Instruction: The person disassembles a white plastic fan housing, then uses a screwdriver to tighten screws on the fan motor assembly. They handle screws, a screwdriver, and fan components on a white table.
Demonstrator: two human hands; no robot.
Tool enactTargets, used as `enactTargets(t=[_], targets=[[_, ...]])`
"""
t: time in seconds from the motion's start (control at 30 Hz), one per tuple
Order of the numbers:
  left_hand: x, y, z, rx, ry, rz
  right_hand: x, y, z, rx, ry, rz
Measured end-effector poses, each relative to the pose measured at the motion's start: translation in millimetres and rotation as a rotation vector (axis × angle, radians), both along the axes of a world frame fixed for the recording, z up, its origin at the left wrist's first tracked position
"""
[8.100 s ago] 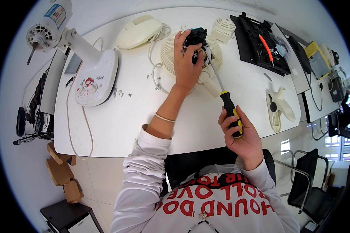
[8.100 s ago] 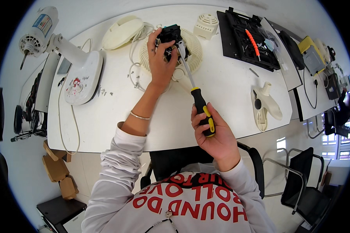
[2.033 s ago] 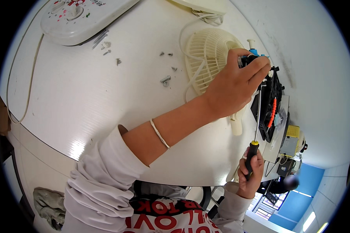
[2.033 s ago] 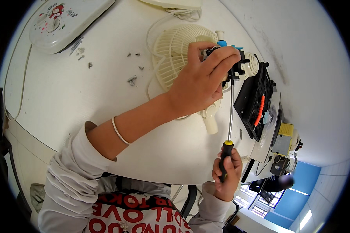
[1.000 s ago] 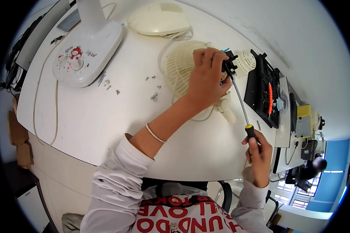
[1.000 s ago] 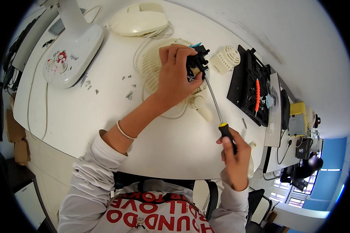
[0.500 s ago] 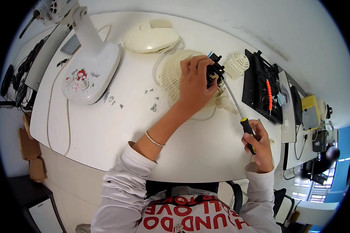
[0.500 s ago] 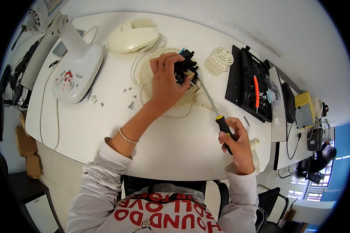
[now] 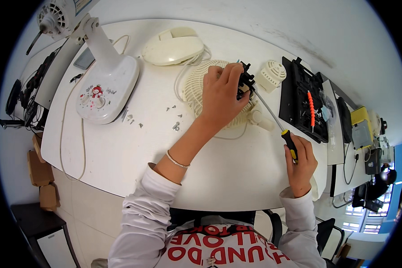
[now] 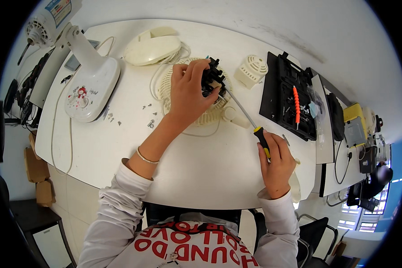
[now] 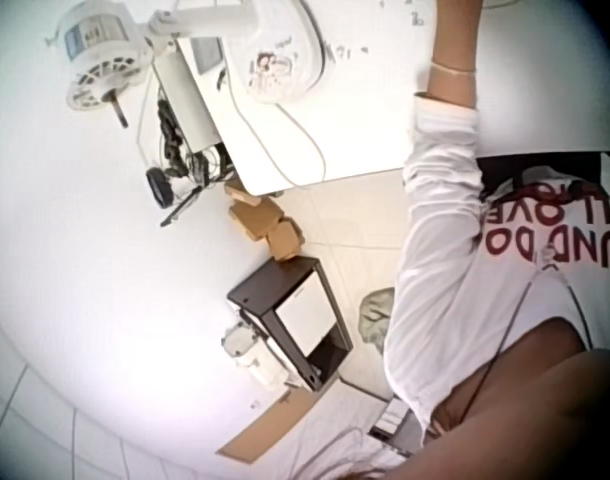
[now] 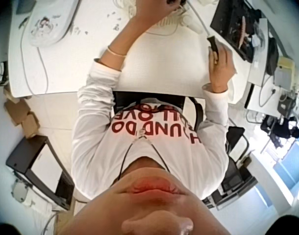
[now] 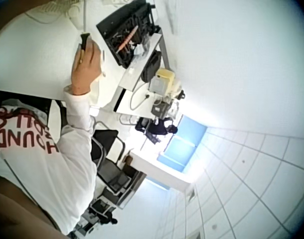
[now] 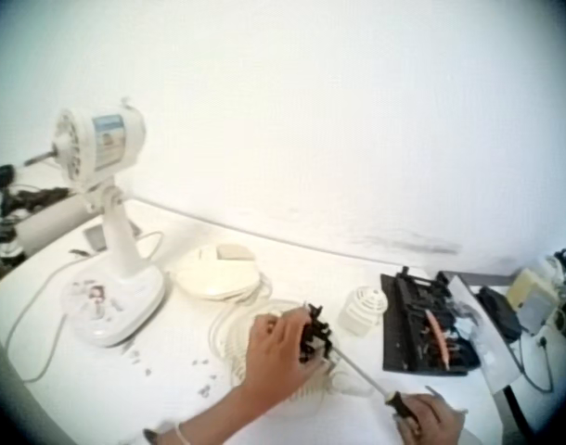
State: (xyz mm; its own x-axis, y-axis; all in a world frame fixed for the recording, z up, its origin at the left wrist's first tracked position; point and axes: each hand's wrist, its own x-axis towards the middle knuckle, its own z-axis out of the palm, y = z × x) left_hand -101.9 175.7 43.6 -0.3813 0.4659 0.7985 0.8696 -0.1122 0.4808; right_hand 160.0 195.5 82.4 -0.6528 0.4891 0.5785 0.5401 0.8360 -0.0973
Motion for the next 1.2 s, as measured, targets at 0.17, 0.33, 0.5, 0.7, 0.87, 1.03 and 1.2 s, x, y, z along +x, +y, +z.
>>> enactTargets(t=[0.17, 0.33, 0.5, 0.7, 0.87, 1.03, 1.2], targets=[[-0.7, -1.5, 7.4, -0.021, 0.182, 0.091, -0.3, 1.6, -0.8, -0.008, 0.018, 0.009], [-6.9, 0.5, 6.6, -0.041, 0.238, 0.068, 9.8, -6.9, -4.4, -0.906, 0.426, 0.062], [-5.7, 1.0, 13.3, -0.049, 0.22, -0.023, -22.9, 6.5, -1.5, -1.111, 0.606, 0.192], [-1.9, 8.0, 23.1, -0.109, 0.258, -0.046, -98.8, 55.7, -28.9, -0.543, 0.323, 0.052], [4.2, 10.9, 30.4, -0.132, 0.279, -0.05, -124.9, 58.2, -31.5, -0.508, 0.38, 0.061], [6.3, 11.0, 32.3, -0.21, 0.273, -0.004, -131.2, 65.1, -33.7, -0.506, 0.417, 0.08], [4.8, 13.4, 36.7, -0.255, 0.29, -0.058, -130.8, 78.8, -45.3, -0.652, 0.532, 0.21]])
